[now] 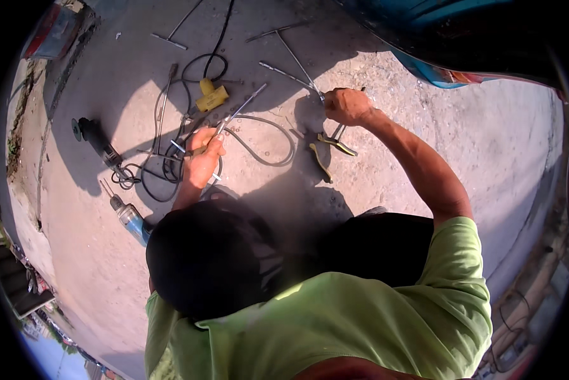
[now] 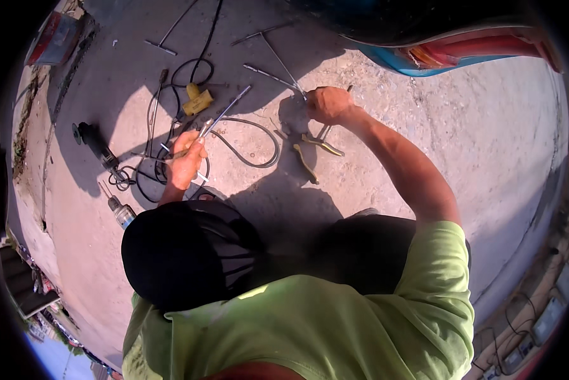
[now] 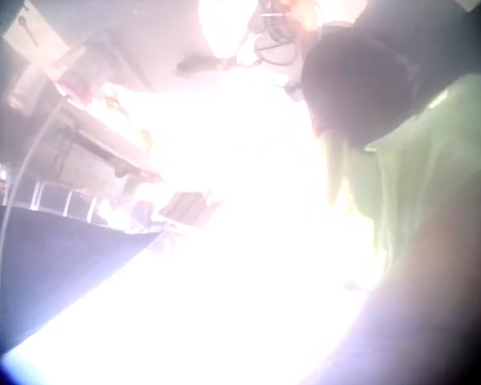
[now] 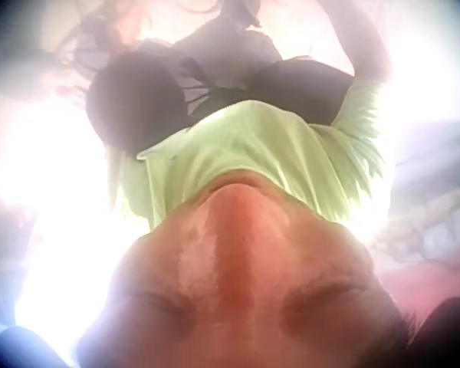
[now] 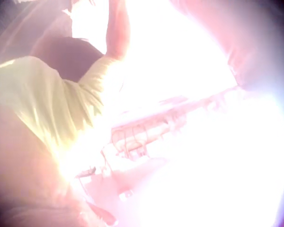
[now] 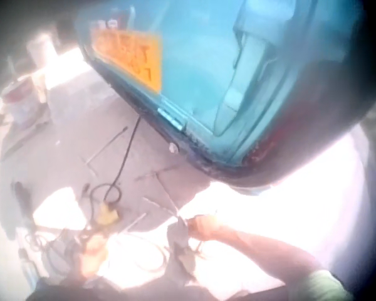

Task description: The person positions a metal frame onto the rear corner of a vehicle and fastens it in place using a socket tool and bolts.

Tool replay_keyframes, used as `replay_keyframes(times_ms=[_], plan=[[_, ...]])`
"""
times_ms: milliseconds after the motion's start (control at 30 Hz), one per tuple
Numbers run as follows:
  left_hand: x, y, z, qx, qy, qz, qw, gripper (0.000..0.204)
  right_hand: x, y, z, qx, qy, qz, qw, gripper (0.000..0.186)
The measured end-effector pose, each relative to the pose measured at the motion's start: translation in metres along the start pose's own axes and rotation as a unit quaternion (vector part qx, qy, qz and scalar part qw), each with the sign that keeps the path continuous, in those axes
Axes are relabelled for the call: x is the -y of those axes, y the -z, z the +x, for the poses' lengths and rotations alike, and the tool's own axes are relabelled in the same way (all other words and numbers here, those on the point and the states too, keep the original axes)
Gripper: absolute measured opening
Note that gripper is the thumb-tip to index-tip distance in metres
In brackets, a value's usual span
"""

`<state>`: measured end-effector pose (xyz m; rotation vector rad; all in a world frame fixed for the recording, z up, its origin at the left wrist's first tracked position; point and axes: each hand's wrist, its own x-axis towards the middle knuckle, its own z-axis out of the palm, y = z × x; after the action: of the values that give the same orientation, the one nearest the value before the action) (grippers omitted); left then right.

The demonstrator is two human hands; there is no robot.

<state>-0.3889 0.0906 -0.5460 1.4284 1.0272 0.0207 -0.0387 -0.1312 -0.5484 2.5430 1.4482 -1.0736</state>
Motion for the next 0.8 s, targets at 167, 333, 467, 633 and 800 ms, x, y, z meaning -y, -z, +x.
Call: replay_keyframes(times_ms=[167, 333, 467, 633, 800], plan=[[0.004, -0.023, -0.004, -0.006, 0.014, 0.023, 1.0, 0.019, -0.01, -0.065, -0.051, 0.056, 0.042, -0.147, 0.987, 0.031], [0.0, -0.038, -0.003, 0.009, 0.014, 0.017, 1.0, 0.019, -0.017, -0.077, -0.059, 0.001, 0.054, -0.149, 0.987, 0.032], [-0.013, -0.043, 0.005, 0.006, 0.023, 0.028, 0.999, 0.02, -0.008, -0.047, -0.073, -0.238, 0.126, -0.049, 0.962, 0.029], [-0.026, -0.069, 0.014, 0.06, -0.003, 0.072, 0.996, 0.023, -0.019, -0.014, -0.081, -0.231, 0.094, 0.111, 0.962, 0.032], [-0.056, -0.097, 0.013, 0.258, -0.107, 0.373, 0.885, 0.064, -0.031, 0.006, -0.083, -0.203, 0.059, 0.183, 0.96, 0.039]])
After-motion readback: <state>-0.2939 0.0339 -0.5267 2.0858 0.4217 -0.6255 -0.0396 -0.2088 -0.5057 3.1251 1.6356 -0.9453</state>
